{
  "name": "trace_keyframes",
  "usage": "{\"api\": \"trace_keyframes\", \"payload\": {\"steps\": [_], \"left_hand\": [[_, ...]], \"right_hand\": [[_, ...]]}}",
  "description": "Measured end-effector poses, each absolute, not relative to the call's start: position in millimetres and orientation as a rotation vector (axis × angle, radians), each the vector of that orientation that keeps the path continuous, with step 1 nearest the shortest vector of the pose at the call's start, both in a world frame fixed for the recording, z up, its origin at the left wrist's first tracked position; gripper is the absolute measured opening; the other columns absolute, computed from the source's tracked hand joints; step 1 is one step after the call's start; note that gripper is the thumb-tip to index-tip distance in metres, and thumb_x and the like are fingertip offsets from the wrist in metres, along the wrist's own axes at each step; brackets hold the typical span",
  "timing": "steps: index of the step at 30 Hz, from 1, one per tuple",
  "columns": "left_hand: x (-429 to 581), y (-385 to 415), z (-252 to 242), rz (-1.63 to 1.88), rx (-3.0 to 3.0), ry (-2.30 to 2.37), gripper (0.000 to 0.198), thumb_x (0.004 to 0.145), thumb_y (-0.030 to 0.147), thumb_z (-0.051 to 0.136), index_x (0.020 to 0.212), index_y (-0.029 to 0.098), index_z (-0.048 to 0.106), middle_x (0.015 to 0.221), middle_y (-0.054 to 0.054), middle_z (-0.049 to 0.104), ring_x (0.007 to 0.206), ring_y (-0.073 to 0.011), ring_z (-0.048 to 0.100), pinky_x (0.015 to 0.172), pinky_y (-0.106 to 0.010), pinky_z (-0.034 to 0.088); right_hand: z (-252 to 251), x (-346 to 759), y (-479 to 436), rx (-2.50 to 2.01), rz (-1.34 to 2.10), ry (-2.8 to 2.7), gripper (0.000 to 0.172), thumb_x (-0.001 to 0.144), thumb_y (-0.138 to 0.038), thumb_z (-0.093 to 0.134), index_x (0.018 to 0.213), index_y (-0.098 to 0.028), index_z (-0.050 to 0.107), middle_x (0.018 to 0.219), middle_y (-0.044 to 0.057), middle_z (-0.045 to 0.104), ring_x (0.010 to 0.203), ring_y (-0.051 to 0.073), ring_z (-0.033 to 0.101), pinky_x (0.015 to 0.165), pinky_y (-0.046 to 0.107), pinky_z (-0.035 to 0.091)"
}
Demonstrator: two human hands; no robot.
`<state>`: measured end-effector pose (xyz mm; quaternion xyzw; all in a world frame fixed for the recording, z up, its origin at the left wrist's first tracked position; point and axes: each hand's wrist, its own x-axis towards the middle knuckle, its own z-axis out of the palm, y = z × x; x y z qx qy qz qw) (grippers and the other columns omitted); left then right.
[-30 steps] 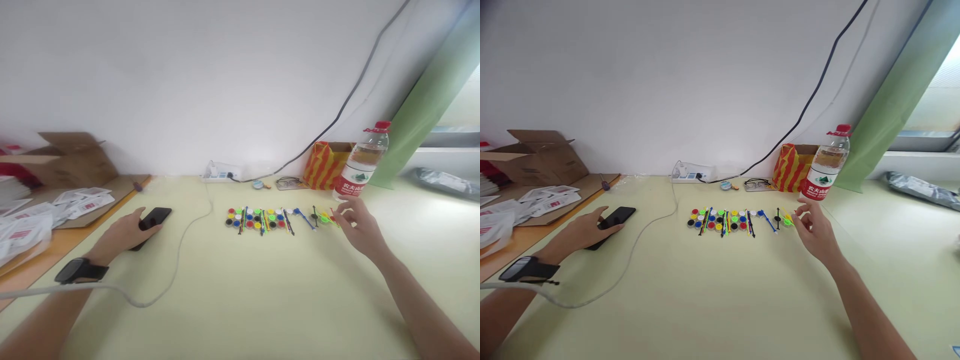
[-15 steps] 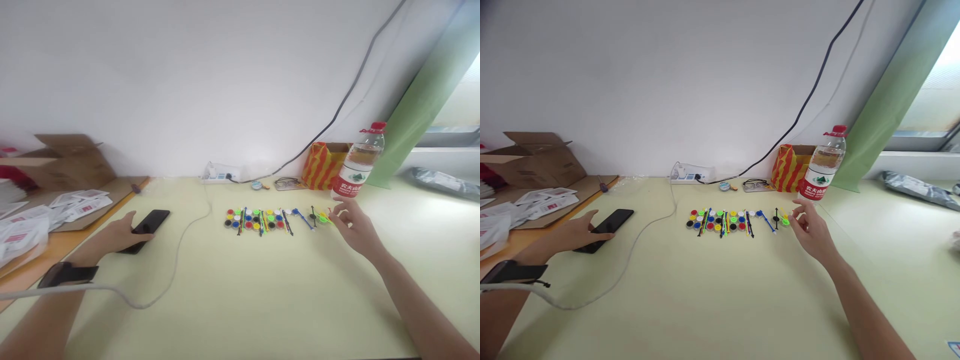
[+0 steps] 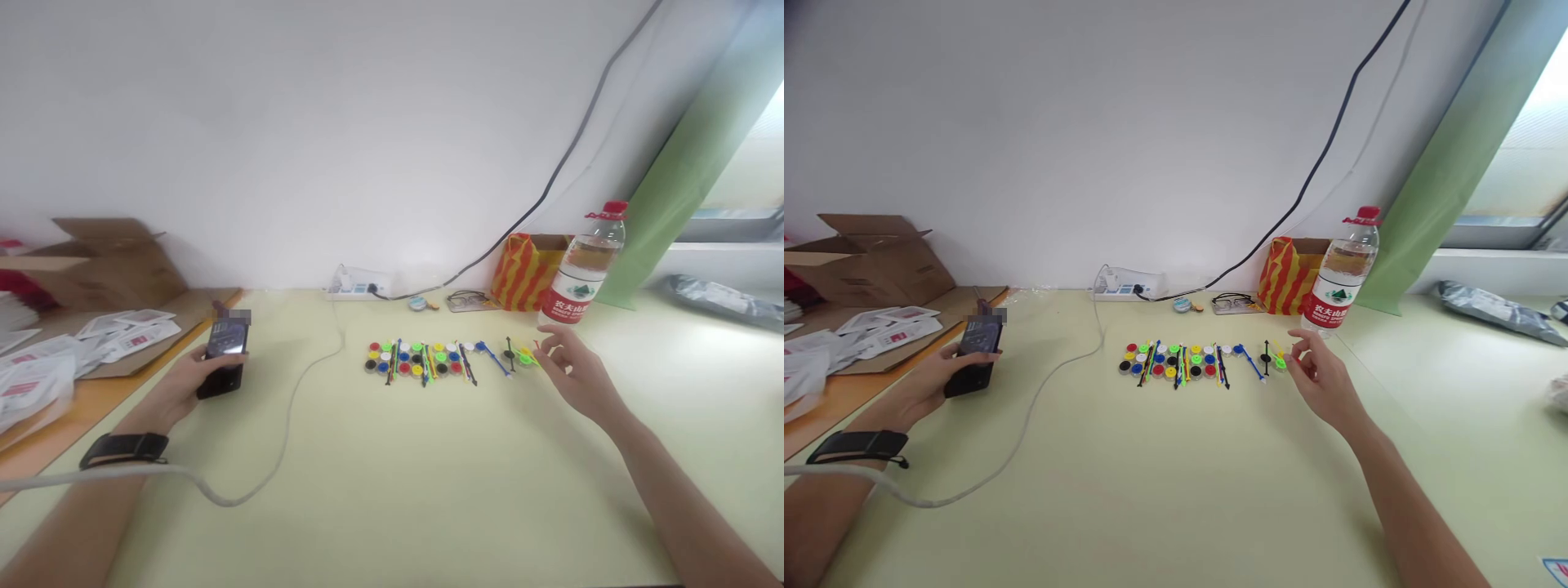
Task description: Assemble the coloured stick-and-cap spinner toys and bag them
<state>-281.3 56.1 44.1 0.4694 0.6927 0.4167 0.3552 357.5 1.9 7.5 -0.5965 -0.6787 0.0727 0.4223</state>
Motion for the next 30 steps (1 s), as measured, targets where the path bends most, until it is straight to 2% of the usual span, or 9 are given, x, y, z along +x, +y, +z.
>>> {"api": "trace_keyframes", "payload": {"steps": [2,4,6,9,13,17,21,25,30], "left_hand": [[-277.5,53.6,45.3,1.153,1.007,1.541,0.060,0.072,0.039,0.082,0.122,0.013,0.060,0.095,-0.008,0.077,0.086,-0.0255,0.073,0.074,-0.035,0.061],[-272.8,50.3,47.6,1.215,0.930,1.363,0.059,0.076,0.041,0.079,0.126,0.015,0.059,0.102,-0.010,0.078,0.097,-0.0292,0.074,0.084,-0.041,0.063],[-268.6,47.0,48.9,1.239,0.982,1.282,0.070,0.071,0.035,0.085,0.132,0.018,0.056,0.111,-0.011,0.077,0.107,-0.0316,0.072,0.094,-0.044,0.061],[-265.8,44.2,47.6,1.186,1.103,1.308,0.090,0.058,0.023,0.095,0.137,0.023,0.053,0.119,-0.010,0.075,0.115,-0.0311,0.070,0.105,-0.041,0.055],[-267.4,44.3,43.4,1.112,1.166,1.402,0.093,0.056,0.024,0.097,0.138,0.022,0.052,0.127,-0.013,0.072,0.126,-0.0304,0.064,0.117,-0.045,0.042],[-266.8,44.2,42.7,1.088,1.198,1.432,0.090,0.056,0.025,0.097,0.135,0.023,0.054,0.132,-0.014,0.070,0.130,-0.0301,0.061,0.119,-0.046,0.038],[-260.4,40.8,46.7,1.130,1.170,1.379,0.098,0.055,0.025,0.097,0.141,0.026,0.050,0.132,-0.014,0.069,0.127,-0.0319,0.062,0.115,-0.046,0.044],[-252.2,36.7,51.4,1.173,1.088,1.266,0.093,0.067,0.035,0.090,0.147,0.029,0.044,0.133,-0.013,0.069,0.126,-0.0349,0.063,0.110,-0.048,0.050],[-246.3,36.2,54.7,1.185,1.004,1.194,0.079,0.075,0.048,0.078,0.144,0.022,0.051,0.131,-0.015,0.070,0.125,-0.0406,0.062,0.105,-0.053,0.053]], "right_hand": [[6.8,358.3,2.3,-1.503,0.174,-1.706,0.043,0.095,-0.055,0.053,0.128,-0.027,0.050,0.091,0.003,0.063,0.058,0.015,0.056,0.059,0.030,0.049],[6.3,359.2,2.4,-1.510,0.167,-1.712,0.043,0.095,-0.055,0.053,0.127,-0.027,0.051,0.091,0.003,0.064,0.058,0.015,0.056,0.059,0.030,0.049],[5.9,360.0,2.3,-1.511,0.169,-1.720,0.043,0.095,-0.056,0.052,0.127,-0.027,0.052,0.091,0.004,0.064,0.058,0.015,0.056,0.059,0.030,0.049],[5.0,361.0,2.1,-1.514,0.168,-1.741,0.043,0.095,-0.056,0.051,0.126,-0.026,0.053,0.090,0.004,0.064,0.057,0.015,0.054,0.058,0.031,0.049],[4.5,361.4,1.7,-1.522,0.150,-1.773,0.045,0.095,-0.059,0.049,0.125,-0.026,0.054,0.087,0.004,0.064,0.055,0.016,0.052,0.058,0.032,0.048],[4.8,361.1,0.2,-1.541,0.145,-1.785,0.041,0.095,-0.058,0.049,0.120,-0.026,0.056,0.082,0.003,0.062,0.055,0.015,0.052,0.056,0.031,0.047],[4.0,362.1,0.1,-1.551,0.149,-1.791,0.037,0.095,-0.055,0.050,0.115,-0.025,0.058,0.078,0.002,0.060,0.054,0.015,0.049,0.056,0.031,0.047],[2.1,363.0,1.3,-1.563,0.146,-1.810,0.036,0.095,-0.055,0.050,0.113,-0.025,0.060,0.070,0.000,0.057,0.054,0.016,0.049,0.054,0.031,0.047],[1.6,362.2,1.1,-1.582,0.144,-1.831,0.034,0.095,-0.053,0.050,0.110,-0.025,0.062,0.065,-0.001,0.054,0.054,0.017,0.050,0.055,0.031,0.047]]}}
